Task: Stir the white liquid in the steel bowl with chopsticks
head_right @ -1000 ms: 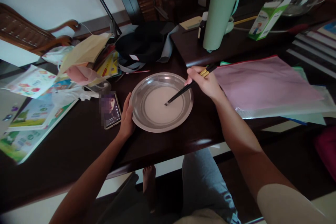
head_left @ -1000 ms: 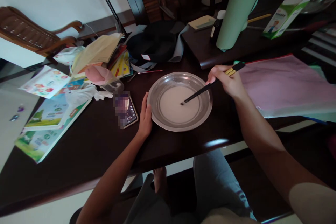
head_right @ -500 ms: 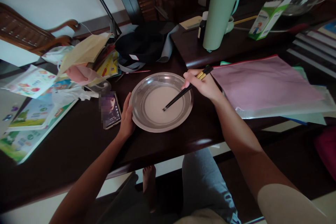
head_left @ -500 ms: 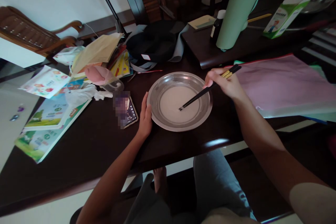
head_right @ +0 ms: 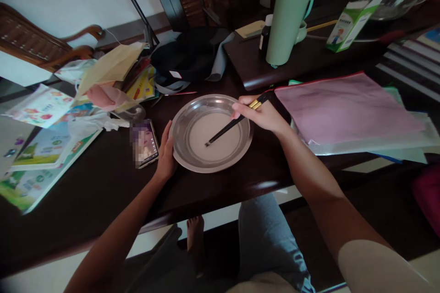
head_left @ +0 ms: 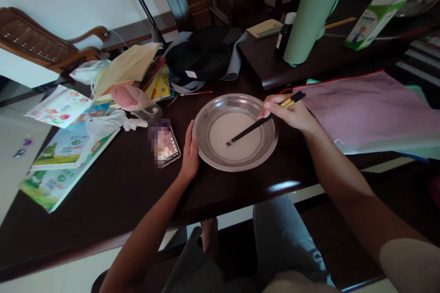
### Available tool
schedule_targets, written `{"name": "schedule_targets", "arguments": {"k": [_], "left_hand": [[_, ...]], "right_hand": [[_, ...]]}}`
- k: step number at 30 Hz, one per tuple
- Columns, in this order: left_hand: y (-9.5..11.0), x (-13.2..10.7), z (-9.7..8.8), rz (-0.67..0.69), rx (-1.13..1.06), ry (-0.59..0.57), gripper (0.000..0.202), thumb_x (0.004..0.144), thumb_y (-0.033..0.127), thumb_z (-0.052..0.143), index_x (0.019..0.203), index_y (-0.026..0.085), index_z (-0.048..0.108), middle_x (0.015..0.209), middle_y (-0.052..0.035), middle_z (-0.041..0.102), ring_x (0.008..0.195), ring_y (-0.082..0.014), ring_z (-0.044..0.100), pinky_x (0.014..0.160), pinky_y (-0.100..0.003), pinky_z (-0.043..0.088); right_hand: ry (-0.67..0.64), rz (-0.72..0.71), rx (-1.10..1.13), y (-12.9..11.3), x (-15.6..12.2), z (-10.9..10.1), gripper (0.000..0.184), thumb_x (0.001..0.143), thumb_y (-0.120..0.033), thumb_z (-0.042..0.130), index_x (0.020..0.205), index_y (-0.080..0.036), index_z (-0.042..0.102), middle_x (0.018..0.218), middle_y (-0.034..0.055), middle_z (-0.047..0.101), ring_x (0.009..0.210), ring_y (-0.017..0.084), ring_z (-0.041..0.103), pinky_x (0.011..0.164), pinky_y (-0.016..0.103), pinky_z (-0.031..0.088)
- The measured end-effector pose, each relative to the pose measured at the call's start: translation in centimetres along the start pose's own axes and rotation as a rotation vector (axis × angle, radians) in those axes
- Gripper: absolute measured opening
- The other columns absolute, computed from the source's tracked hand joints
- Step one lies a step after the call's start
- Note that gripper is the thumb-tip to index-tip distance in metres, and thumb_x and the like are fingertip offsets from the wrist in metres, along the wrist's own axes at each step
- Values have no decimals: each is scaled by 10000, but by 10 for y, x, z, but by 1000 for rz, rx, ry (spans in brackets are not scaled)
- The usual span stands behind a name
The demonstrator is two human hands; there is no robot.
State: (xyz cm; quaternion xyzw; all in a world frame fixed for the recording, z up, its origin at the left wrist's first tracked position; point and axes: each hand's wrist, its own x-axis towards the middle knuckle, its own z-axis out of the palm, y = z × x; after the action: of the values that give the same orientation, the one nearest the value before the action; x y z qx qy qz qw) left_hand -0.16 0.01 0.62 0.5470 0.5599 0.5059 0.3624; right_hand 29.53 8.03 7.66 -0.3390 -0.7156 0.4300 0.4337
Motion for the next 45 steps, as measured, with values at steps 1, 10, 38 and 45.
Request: {"name": "schedule_targets", "arguments": {"k": [1,10,38,45], "left_hand": [[0,0,0,1,-4,-3,590,947,526,432,1488,299,365,1607,-27,320,1488,-225,280,1234,-408,184],[0,0,0,0,-1,-2,580,952,526,419,1485,304,366,1609,-24,314,1493,-214,266,1237,-392,171],[0,0,0,3,-10,-5,597,948,531,426,1490,290,359,1610,-34,311,1491,-222,272,1236,-397,177],[1,0,0,6,10,1,575,953,518,425,1483,301,374,1608,-25,318,1494,-215,263,1239,-397,162]], "right_hand": [[-14,-2,-24,-1,0,1,342,871,-492,610,687,-216,695,748,21,733,752,161,692,723,292,511],[156,-12,12,2,2,-5,432,857,-549,595,572,-228,645,608,9,672,630,160,664,668,308,507],[5,-6,-52,-2,0,0,355,861,-525,604,688,-228,695,753,24,737,758,175,693,731,308,517],[172,-8,14,1,0,-5,437,874,-524,584,567,-219,643,603,10,660,640,161,668,685,304,503]]}}
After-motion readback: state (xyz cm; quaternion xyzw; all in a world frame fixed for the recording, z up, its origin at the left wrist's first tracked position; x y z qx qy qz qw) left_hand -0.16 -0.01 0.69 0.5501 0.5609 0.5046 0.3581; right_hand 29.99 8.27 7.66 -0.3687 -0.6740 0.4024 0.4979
